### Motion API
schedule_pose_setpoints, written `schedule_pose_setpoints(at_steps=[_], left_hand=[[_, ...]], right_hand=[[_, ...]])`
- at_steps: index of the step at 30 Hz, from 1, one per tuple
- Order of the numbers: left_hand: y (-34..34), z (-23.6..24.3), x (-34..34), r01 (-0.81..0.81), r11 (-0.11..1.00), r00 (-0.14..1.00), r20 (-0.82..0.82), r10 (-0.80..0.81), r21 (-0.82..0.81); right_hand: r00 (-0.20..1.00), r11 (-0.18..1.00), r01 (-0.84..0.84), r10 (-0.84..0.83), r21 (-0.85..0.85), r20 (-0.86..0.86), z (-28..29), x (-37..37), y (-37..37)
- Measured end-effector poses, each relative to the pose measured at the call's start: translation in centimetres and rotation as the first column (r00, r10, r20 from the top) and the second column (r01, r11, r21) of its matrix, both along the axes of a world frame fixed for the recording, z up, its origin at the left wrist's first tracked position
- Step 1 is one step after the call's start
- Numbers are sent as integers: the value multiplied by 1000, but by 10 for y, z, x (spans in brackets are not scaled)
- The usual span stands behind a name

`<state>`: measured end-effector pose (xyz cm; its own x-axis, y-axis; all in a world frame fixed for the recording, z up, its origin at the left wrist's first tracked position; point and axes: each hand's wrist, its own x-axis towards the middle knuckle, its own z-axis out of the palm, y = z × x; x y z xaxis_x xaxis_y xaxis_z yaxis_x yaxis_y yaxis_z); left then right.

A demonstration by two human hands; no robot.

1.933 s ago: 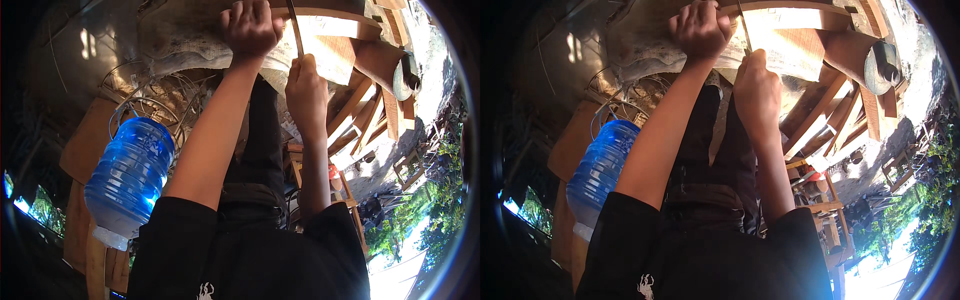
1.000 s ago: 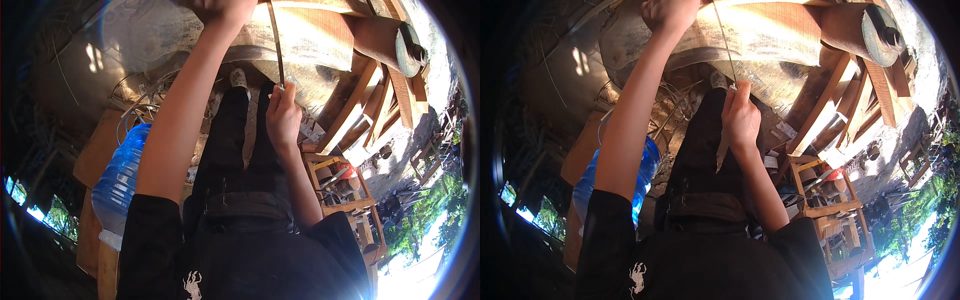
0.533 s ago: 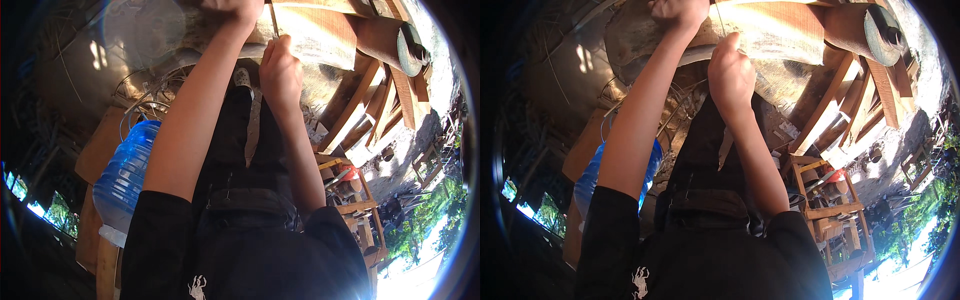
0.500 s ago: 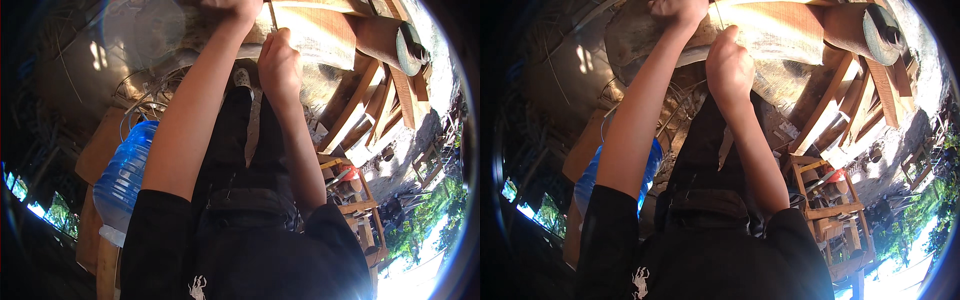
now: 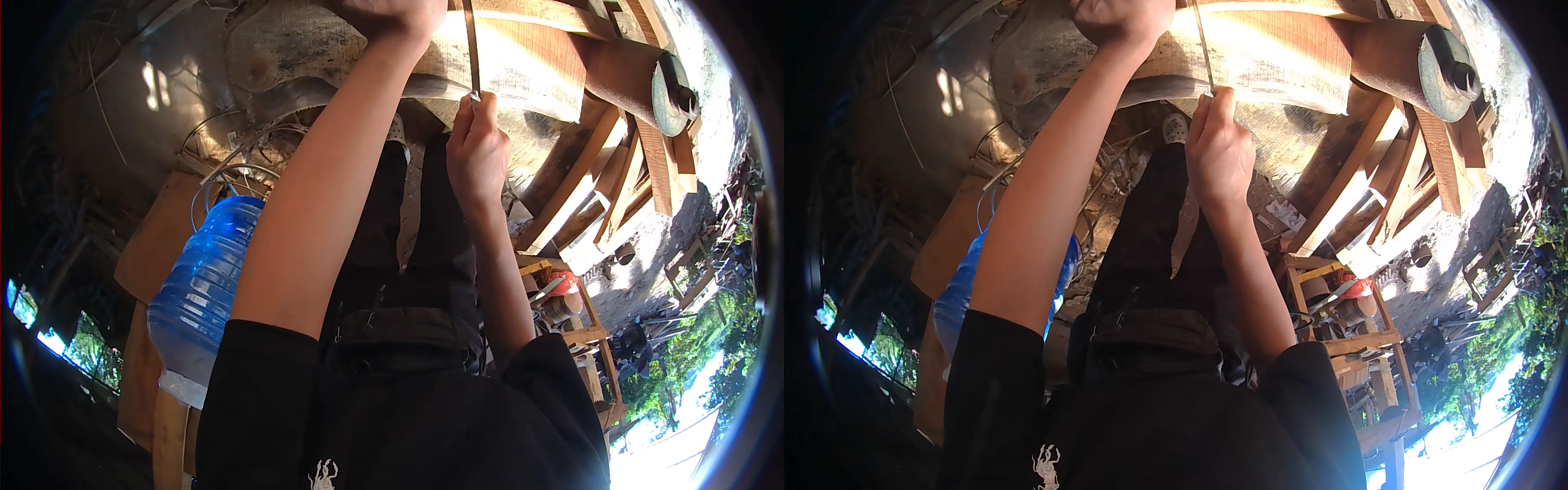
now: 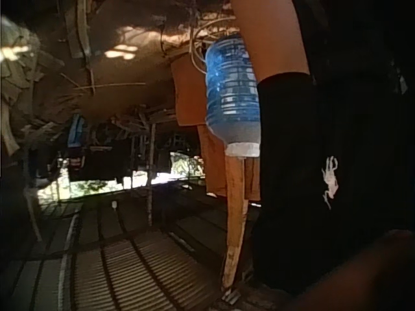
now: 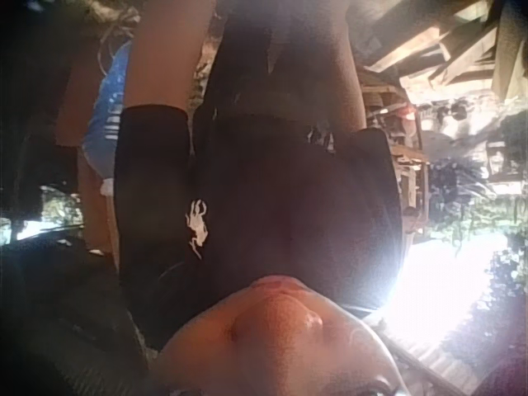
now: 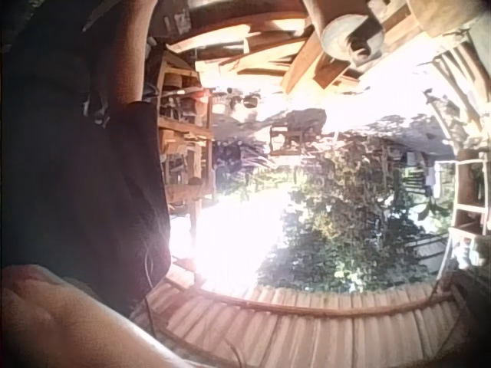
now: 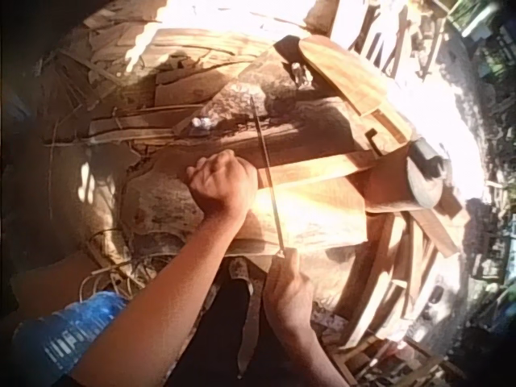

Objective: Manually saw through a piece of lumber on a workshop bench.

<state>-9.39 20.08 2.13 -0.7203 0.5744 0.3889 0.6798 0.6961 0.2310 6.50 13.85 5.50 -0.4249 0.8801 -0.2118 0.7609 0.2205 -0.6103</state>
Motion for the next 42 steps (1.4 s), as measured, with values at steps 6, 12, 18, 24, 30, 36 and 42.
schedule_pose_setpoints(at_steps=[6, 12, 18, 24, 30, 36, 42], left_hand=[[-1, -1, -2, -26, 995, 997, -75, 34, 99], [0, 1, -1, -32, 998, 999, -34, 33, 47], [-3, 0, -5, -1, 997, 991, -131, 11, 74], [-1, 0, -1, 2, 991, 994, -108, 13, 136], [-1, -3, 0, 11, 987, 994, -111, 7, 158], [-4, 2, -3, 4, 992, 998, -66, 4, 127], [-1, -2, 0, 9, 983, 996, -91, 8, 185]], right_hand=[[1000, 1000, 4, -4, 5, 7, -4, -6, 0], [1000, 1000, 14, -14, -2, -18, -5, -2, 0], [999, 999, -30, 29, 30, 24, -1, -7, -4], [999, 1000, 8, -9, 28, 38, -2, -6, -5], [1000, 999, 28, -28, -21, -13, -3, -3, -5], [999, 1000, 16, -16, -6, -29, -3, -4, -10], [1000, 1000, 22, -22, -6, 20, -6, -3, -13]])
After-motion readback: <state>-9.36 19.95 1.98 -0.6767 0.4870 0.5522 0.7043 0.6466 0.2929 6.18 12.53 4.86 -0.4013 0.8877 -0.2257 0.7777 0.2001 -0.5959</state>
